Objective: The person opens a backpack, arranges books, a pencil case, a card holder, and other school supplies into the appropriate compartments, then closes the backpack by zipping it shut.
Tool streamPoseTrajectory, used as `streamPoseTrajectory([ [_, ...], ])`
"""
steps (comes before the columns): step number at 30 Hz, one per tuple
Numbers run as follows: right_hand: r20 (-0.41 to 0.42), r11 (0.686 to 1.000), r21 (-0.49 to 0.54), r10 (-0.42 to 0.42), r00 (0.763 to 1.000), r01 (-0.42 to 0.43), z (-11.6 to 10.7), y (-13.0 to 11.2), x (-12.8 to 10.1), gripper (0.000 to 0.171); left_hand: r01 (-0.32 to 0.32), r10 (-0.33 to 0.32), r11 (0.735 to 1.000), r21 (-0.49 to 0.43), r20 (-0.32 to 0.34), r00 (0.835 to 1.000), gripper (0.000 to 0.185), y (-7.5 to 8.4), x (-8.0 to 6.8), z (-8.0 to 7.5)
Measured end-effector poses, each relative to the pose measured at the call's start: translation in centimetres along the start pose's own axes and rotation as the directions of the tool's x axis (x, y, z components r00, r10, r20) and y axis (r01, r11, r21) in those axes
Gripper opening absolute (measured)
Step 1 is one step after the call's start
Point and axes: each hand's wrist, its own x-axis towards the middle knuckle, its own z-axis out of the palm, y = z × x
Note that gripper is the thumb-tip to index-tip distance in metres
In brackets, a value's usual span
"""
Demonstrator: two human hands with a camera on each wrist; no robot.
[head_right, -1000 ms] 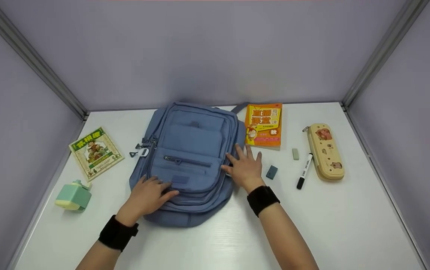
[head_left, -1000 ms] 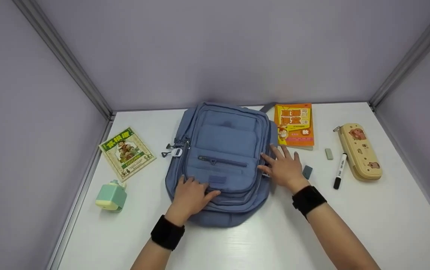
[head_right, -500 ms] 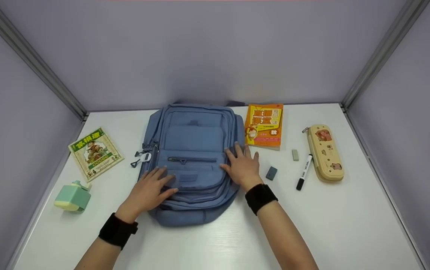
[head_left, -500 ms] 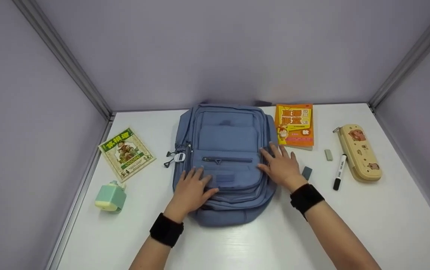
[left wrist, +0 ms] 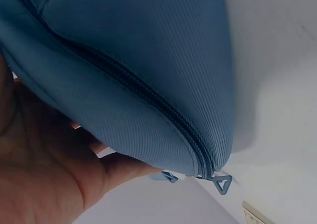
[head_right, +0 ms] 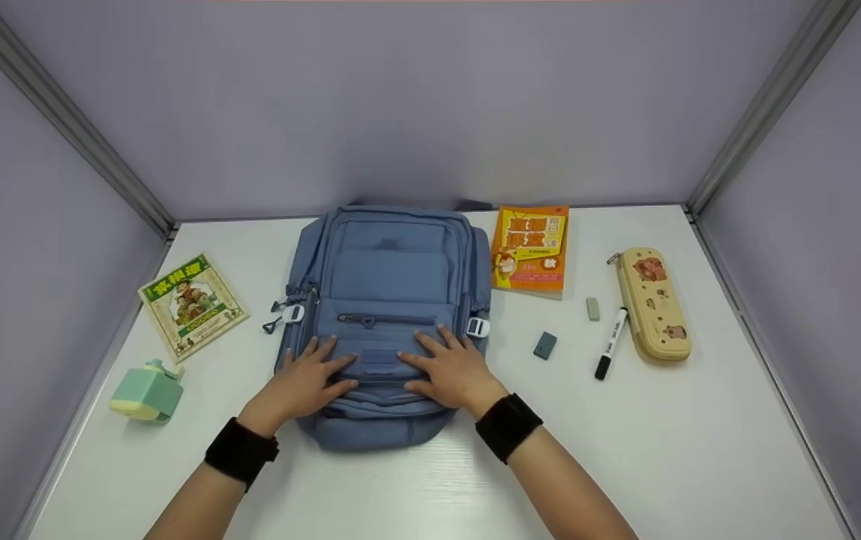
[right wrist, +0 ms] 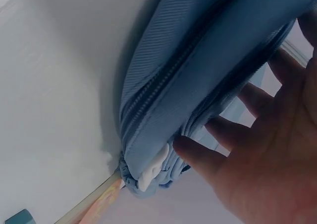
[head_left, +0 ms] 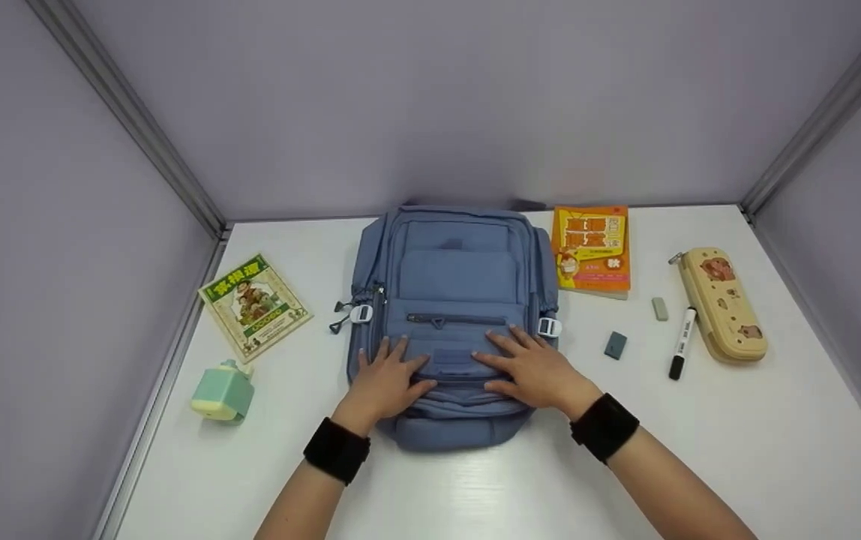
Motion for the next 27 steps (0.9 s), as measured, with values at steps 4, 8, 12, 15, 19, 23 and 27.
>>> streamPoseTrajectory([
  [4,-0.036,0.999,-0.034,-0.02,0.999,0.018,0.5,0.7,0.4,0.052,0.021,-0.02,0.999,0.035,-0.021,1.0,0.056,0.2,0.3,0.3],
  [8,-0.065,0.999,-0.038,-0.033,0.997,0.03,0.8,1.6,0.6,0.049,0.039,-0.036,0.997,0.071,-0.045,0.998,0.053,0.8,0.9,0.8],
  [12,-0.08,0.999,-0.039,-0.018,0.997,0.015,0.8,2.6,0.8,0.047,0.045,-0.04,0.996,0.077,-0.064,0.997,0.052,1.6,1.5,1.0],
  [15,-0.087,0.999,-0.034,-0.012,0.996,0.009,0.8,3.4,0.8,0.046,0.052,-0.046,0.995,0.089,-0.074,0.996,0.052,2.2,2.0,1.1],
  [19,-0.095,1.0,-0.027,-0.013,0.995,0.01,0.6,3.9,0.9,0.045,0.069,-0.061,0.992,0.104,-0.077,0.995,0.052,2.8,2.4,1.0],
  [23,-0.1,0.999,-0.031,0.013,0.995,-0.016,0.3,4.1,1.2,0.044,0.078,-0.07,0.991,0.112,-0.079,0.994,0.052,3.0,3.0,1.1],
  [27,-0.093,0.998,-0.03,0.046,0.995,-0.049,0.1,4.3,1.5,0.043,0.085,-0.074,0.989,0.122,-0.096,0.993,0.051,3.0,3.6,1.2],
])
